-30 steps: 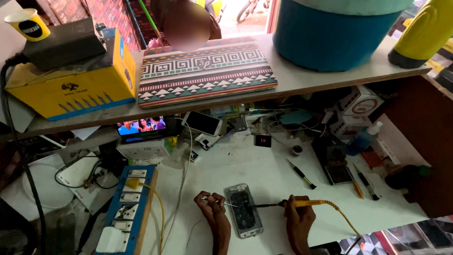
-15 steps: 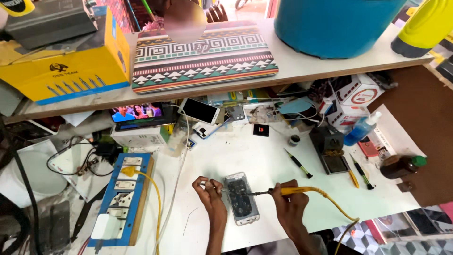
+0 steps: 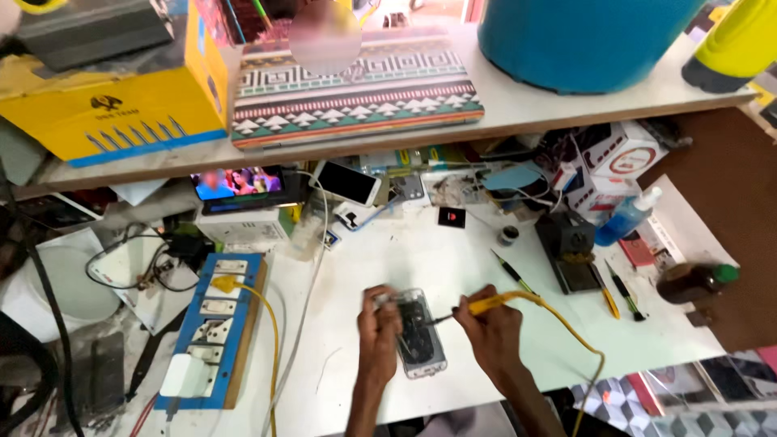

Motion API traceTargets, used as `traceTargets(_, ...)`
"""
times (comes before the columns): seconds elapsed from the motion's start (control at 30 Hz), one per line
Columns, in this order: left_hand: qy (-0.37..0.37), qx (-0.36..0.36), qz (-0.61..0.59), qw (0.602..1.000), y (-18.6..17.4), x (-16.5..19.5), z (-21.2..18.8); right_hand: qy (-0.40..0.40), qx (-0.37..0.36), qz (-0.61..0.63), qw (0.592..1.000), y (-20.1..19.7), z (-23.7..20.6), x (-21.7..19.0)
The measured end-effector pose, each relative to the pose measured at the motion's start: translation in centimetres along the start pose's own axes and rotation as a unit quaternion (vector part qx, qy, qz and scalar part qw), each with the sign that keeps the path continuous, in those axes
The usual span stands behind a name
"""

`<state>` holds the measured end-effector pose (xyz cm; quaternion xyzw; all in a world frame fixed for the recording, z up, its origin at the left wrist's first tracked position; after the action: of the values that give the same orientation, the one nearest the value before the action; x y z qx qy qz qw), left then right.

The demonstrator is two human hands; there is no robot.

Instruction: The person solders components on the exposed motherboard of a disassembled smartphone lying on a workbench, holding a yellow soldering iron in one hand and a thin wire in the other, repeatedly touching the iron to points on the board throughout the episode.

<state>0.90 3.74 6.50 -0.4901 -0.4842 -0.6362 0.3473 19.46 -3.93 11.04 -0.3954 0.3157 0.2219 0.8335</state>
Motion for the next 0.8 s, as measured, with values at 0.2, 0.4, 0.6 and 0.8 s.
traceTargets(0.2,0.168,-0.179,0.281,0.928,5.4,11.5,-0.8,-0.178,-0.085,-0.096,0.976,2.3,0.9,-3.4)
traceTargets(0.4,0.107,-0.135,0.369,0.913,5.3,13.3,0.6,-0.175,-0.084,-0.094,0.976,3.1,2.5,-3.9)
traceTargets(0.6,0.088,-0.035,0.147,0.985,1.3,6.5,0.6,-0.014,-0.020,0.052,0.998,1.7,1.4,-0.5)
traceTargets(0.8,0.100,0.049,0.073,0.991,-1.3,-0.3,0.5,0.086,0.152,0.161,0.971,0.1,-2.9,4.3)
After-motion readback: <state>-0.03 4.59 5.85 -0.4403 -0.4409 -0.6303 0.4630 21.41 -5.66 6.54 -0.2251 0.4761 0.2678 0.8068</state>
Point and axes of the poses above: each hand's wrist, its own z-axis towards the middle knuckle, its own y-axis out of the palm, x = y × z, the point moved 5 cm from there along z, towards the middle knuckle, and after that the axes turned 8 degrees about -y, right-handed, at the moved point
